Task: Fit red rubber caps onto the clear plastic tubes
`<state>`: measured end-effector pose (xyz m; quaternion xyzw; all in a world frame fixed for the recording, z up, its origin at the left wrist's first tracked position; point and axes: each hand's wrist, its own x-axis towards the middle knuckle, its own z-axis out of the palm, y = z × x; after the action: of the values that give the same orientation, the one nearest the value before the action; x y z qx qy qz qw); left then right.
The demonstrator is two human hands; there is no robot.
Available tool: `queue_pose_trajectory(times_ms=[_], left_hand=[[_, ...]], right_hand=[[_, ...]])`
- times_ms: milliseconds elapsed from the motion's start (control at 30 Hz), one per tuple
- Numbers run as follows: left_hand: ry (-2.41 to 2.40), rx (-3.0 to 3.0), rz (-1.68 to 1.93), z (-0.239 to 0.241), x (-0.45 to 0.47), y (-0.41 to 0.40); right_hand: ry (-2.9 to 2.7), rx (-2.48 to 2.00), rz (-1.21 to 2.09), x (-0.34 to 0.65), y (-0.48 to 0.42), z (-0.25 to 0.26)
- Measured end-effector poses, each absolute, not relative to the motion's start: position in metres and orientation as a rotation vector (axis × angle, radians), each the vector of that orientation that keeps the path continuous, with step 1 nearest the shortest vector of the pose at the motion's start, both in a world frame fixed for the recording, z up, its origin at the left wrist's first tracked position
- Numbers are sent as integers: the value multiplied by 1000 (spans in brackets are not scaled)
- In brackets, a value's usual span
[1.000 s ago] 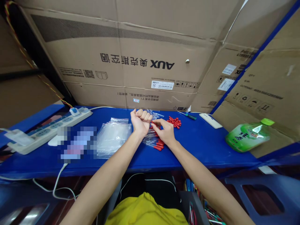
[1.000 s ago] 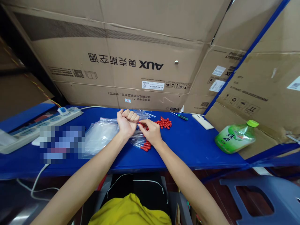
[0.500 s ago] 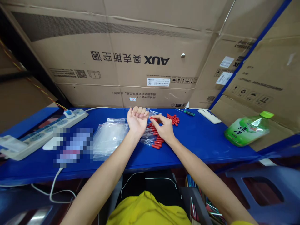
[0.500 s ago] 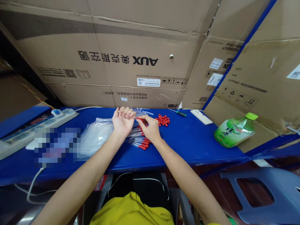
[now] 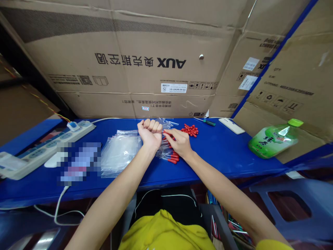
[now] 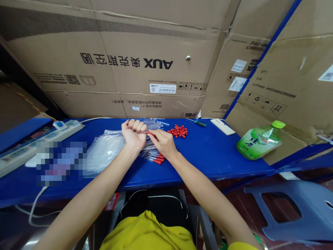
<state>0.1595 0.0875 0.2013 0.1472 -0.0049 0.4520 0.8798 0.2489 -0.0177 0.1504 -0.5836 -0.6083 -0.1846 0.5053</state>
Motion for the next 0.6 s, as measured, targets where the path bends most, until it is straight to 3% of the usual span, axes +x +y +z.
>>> queue_pose_trajectory(times_ms=[300, 600], left_hand=[[45, 308, 918, 196, 162, 88], [-31, 292, 930, 198, 157, 96]], right_hand=[[-1630, -1494, -640, 253, -18, 149], [-1567, -1510, -435, 254, -17, 151]])
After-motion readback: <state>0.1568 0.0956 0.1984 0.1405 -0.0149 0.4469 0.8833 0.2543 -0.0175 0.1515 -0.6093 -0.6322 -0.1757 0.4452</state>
